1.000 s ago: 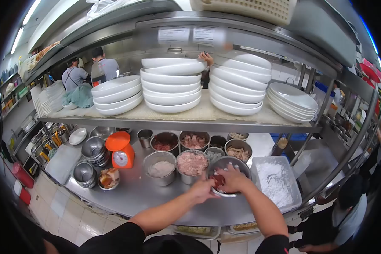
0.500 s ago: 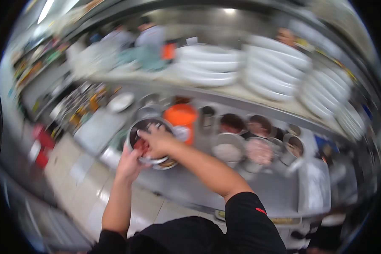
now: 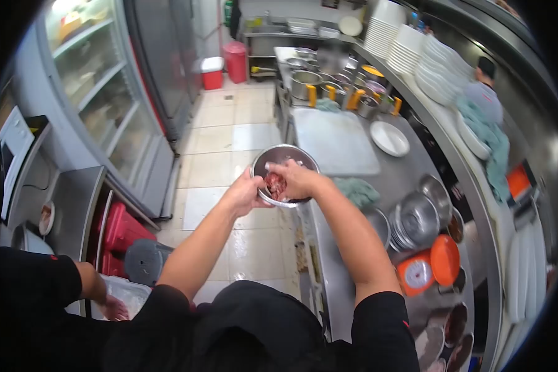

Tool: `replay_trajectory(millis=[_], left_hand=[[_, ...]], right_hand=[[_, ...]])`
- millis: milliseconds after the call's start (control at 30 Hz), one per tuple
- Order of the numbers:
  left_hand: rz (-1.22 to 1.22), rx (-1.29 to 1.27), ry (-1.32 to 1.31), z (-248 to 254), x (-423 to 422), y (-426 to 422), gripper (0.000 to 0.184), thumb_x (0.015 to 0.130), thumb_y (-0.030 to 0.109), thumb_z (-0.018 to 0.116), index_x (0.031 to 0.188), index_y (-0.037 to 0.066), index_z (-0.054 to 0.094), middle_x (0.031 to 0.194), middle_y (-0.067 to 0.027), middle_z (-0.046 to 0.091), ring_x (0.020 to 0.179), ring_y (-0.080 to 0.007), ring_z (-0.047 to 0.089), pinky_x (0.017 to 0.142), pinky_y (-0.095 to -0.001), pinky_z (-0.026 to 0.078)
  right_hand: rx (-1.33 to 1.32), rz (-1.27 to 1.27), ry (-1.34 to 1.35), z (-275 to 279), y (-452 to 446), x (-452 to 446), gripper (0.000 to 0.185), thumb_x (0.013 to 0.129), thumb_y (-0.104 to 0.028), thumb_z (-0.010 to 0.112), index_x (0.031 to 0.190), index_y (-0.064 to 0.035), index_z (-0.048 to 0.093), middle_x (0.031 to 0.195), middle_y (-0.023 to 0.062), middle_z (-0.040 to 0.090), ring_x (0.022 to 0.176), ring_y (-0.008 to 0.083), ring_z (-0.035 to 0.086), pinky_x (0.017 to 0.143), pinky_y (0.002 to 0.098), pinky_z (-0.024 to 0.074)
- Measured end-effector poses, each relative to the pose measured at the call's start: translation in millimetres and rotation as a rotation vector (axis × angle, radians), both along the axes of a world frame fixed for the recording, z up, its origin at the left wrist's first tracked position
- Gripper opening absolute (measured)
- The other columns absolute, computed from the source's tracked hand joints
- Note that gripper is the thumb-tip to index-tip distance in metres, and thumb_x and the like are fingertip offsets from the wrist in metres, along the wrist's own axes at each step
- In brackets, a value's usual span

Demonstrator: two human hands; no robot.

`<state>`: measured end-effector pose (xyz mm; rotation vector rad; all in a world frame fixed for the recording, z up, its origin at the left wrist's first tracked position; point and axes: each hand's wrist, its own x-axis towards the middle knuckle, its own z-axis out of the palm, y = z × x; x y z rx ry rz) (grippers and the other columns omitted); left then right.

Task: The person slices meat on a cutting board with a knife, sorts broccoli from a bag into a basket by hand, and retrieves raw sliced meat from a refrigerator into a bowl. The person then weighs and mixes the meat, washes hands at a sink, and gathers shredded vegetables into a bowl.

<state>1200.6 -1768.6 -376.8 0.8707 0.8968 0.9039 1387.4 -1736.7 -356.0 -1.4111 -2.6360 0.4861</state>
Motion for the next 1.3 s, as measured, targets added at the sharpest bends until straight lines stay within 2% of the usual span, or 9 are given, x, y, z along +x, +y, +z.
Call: replay_trajectory(millis=[233, 300, 433, 533, 667, 800, 900, 1100, 1300], left_hand=[[0.318, -0.044, 0.004, -36, -83, 64, 0.053, 0.080, -0.001, 0.045, 0.129, 0.016, 0.039, 0.107, -0.0118, 0.059, 0.090, -0.0270, 0.067, 0.068, -0.0487, 0.061], [0.346, -0.085, 0.098, -40, -123, 103, 0.054, 0.084, -0.001, 0.045, 0.134, 0.015, 0.035, 0.115, -0.0138, 0.057, 0.087, -0.0276, 0.067, 0.065, -0.0457, 0.062], [0.344, -0.049, 0.145, -37, -165, 184, 0.056, 0.084, -0.002, 0.042, 0.137, 0.014, 0.033, 0.118, -0.0145, 0.057, 0.090, -0.0276, 0.067, 0.060, -0.0426, 0.063], [0.368, -0.085, 0.054, -38, -164, 256, 0.050, 0.083, -0.001, 0.043, 0.130, 0.013, 0.037, 0.113, -0.0139, 0.058, 0.093, -0.0276, 0.066, 0.068, -0.0474, 0.062], [0.353, -0.086, 0.059, -28, -141, 363, 0.053, 0.080, -0.001, 0.044, 0.129, 0.012, 0.033, 0.111, -0.0152, 0.058, 0.094, -0.0290, 0.065, 0.072, -0.0480, 0.061], [0.268, -0.064, 0.062, -26, -119, 465, 0.055, 0.078, -0.001, 0.042, 0.132, 0.010, 0.036, 0.112, -0.0176, 0.058, 0.085, -0.0287, 0.067, 0.071, -0.0450, 0.062], [0.266, -0.074, 0.069, -33, -101, 543, 0.055, 0.078, -0.001, 0.041, 0.133, 0.009, 0.037, 0.111, -0.0178, 0.059, 0.085, -0.0289, 0.067, 0.071, -0.0453, 0.062], [0.434, -0.043, 0.074, -47, -135, 684, 0.050, 0.079, -0.001, 0.041, 0.129, 0.007, 0.039, 0.110, -0.0189, 0.059, 0.086, -0.0308, 0.067, 0.070, -0.0487, 0.061], [0.431, 0.052, 0.181, -36, -185, 851, 0.046, 0.083, 0.001, 0.041, 0.129, 0.009, 0.041, 0.113, -0.0189, 0.059, 0.089, -0.0312, 0.067, 0.064, -0.0461, 0.061]], right_hand=[[0.260, -0.128, 0.321, -104, 135, -128, 0.048, 0.076, -0.022, 0.070, 0.119, -0.0029, 0.060, 0.107, 0.0224, 0.061, 0.103, 0.0403, 0.059, 0.089, 0.0404, 0.0500], [-0.397, 0.296, 0.174, -59, 161, -148, 0.062, 0.074, -0.029, 0.074, 0.129, -0.0082, 0.055, 0.119, 0.0237, 0.057, 0.113, 0.0404, 0.055, 0.095, 0.0417, 0.0473], [0.038, 0.507, 0.091, -72, 248, -189, 0.067, 0.071, -0.032, 0.075, 0.133, -0.0170, 0.052, 0.129, 0.0242, 0.049, 0.112, 0.0404, 0.054, 0.095, 0.0491, 0.0443], [-0.115, 0.342, -0.062, -66, 332, -203, 0.046, 0.077, -0.023, 0.069, 0.119, -0.0104, 0.055, 0.112, 0.0266, 0.052, 0.111, 0.0425, 0.055, 0.084, 0.0524, 0.0526], [0.111, -0.058, 0.170, -78, 421, -192, 0.057, 0.076, -0.027, 0.071, 0.128, -0.0152, 0.051, 0.128, 0.0275, 0.046, 0.107, 0.0475, 0.053, 0.088, 0.0515, 0.0501], [0.209, -0.074, -0.044, -20, 483, -155, 0.082, 0.070, -0.046, 0.075, 0.142, -0.0224, 0.043, 0.132, 0.0211, 0.043, 0.119, 0.0462, 0.047, 0.093, 0.0511, 0.0498], [0.154, 0.042, -0.220, -55, 596, -137, 0.062, 0.067, -0.043, 0.077, 0.123, -0.0189, 0.063, 0.130, 0.0190, 0.047, 0.118, 0.0417, 0.047, 0.092, 0.0486, 0.0507], [0.357, 0.094, 0.044, -78, 741, -178, 0.049, 0.074, -0.035, 0.074, 0.115, -0.0097, 0.066, 0.128, 0.0188, 0.048, 0.115, 0.0395, 0.049, 0.092, 0.0523, 0.0496], [0.040, 0.183, 0.165, -70, 908, -244, 0.038, 0.076, -0.036, 0.071, 0.107, -0.0129, 0.069, 0.110, 0.0171, 0.064, 0.109, 0.0350, 0.058, 0.088, 0.0500, 0.0510]])
